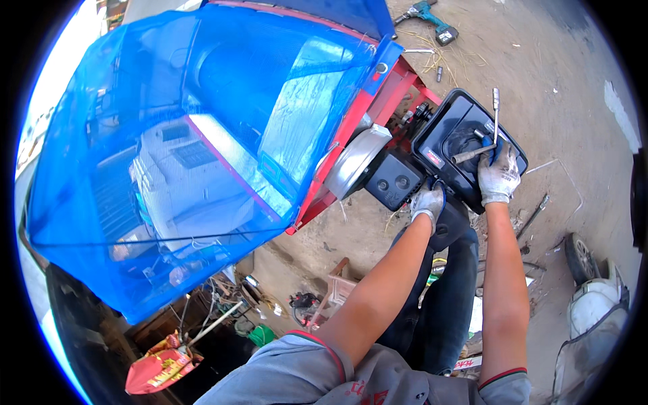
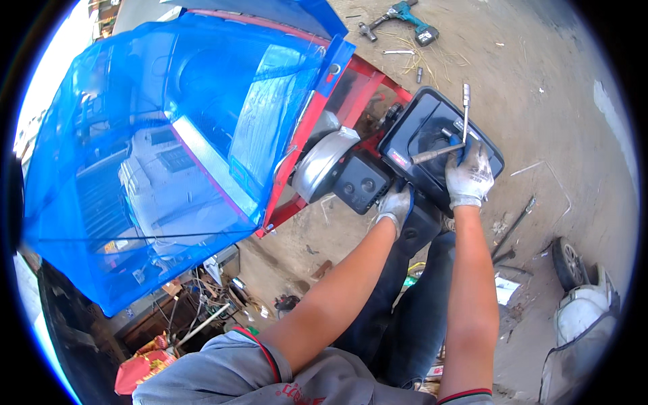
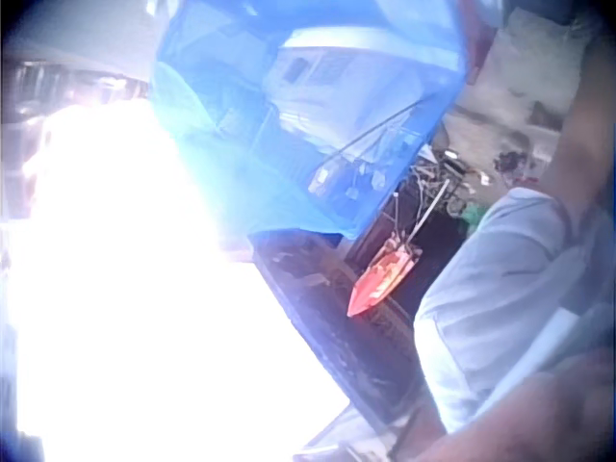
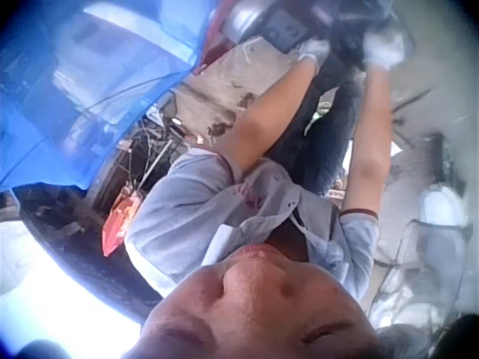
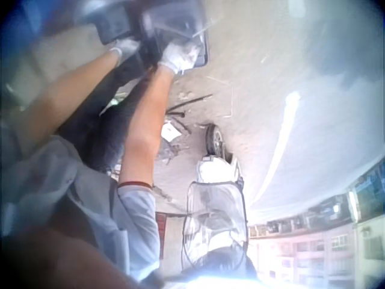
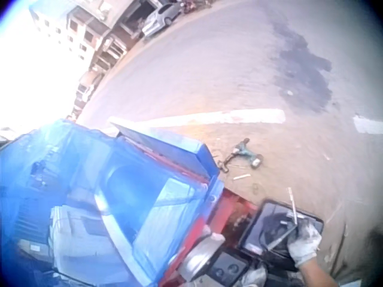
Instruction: The person uses a T-handle wrench to loosen and remove bolts from a small engine mounted on a red frame. They then use a cordless impact driver to remove additional fasteners and detach a black plastic cover from the engine.
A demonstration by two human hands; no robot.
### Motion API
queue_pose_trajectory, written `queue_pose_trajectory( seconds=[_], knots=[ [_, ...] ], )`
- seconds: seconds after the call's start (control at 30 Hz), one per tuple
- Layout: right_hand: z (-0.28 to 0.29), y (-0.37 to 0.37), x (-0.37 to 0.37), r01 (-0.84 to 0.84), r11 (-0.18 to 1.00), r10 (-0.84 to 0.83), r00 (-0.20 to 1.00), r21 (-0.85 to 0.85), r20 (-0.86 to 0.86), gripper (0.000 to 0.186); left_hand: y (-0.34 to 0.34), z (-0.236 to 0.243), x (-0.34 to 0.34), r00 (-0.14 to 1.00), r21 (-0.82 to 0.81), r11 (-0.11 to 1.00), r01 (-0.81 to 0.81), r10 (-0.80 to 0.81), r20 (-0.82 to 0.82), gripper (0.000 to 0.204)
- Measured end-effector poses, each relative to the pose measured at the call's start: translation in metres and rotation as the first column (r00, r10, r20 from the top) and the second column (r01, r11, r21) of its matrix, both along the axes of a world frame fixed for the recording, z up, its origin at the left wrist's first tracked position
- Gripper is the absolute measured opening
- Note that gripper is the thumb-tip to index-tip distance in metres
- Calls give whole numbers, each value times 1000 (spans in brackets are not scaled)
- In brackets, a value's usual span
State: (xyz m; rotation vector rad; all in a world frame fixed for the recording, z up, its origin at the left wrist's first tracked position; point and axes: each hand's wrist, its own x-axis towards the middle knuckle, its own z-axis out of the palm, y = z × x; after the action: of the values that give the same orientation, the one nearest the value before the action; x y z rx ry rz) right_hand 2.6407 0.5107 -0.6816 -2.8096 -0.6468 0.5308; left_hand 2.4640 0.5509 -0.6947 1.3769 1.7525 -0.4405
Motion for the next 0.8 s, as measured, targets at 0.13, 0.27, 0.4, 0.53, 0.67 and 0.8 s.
queue_pose_trajectory(
  seconds=[0.13, 0.27, 0.4, 0.53, 0.67, 0.8],
  knots=[
    [-4, -2, 1, -27, 998, 22, 997, 64, 75, 64, -2, 5, 5, 992, -2, 992, -130, 130, 9, 48],
    [0, -2, 3, -50, 992, 47, 998, 113, 32, 59, 5, 11, 15, 998, 11, 1000, 28, -28, -62, 51],
    [6, -1, 5, -22, 987, 25, 999, 158, -21, 51, 14, 16, 25, 990, -120, 992, 24, -41, -137, 53],
    [0, -1, 4, -70, 976, 58, 996, 206, 60, 46, 19, 19, 29, 996, -130, 991, 36, -46, -76, 59],
    [-9, -3, 10, -75, 961, 65, 997, 266, 45, 44, 13, 33, 23, 997, -47, 996, 72, -70, 41, 52],
    [9, -19, 22, 192, 839, -54, 960, 509, -274, 32, -25, 81, 8, 956, 180, 964, 193, -227, 189, 71]
  ],
)
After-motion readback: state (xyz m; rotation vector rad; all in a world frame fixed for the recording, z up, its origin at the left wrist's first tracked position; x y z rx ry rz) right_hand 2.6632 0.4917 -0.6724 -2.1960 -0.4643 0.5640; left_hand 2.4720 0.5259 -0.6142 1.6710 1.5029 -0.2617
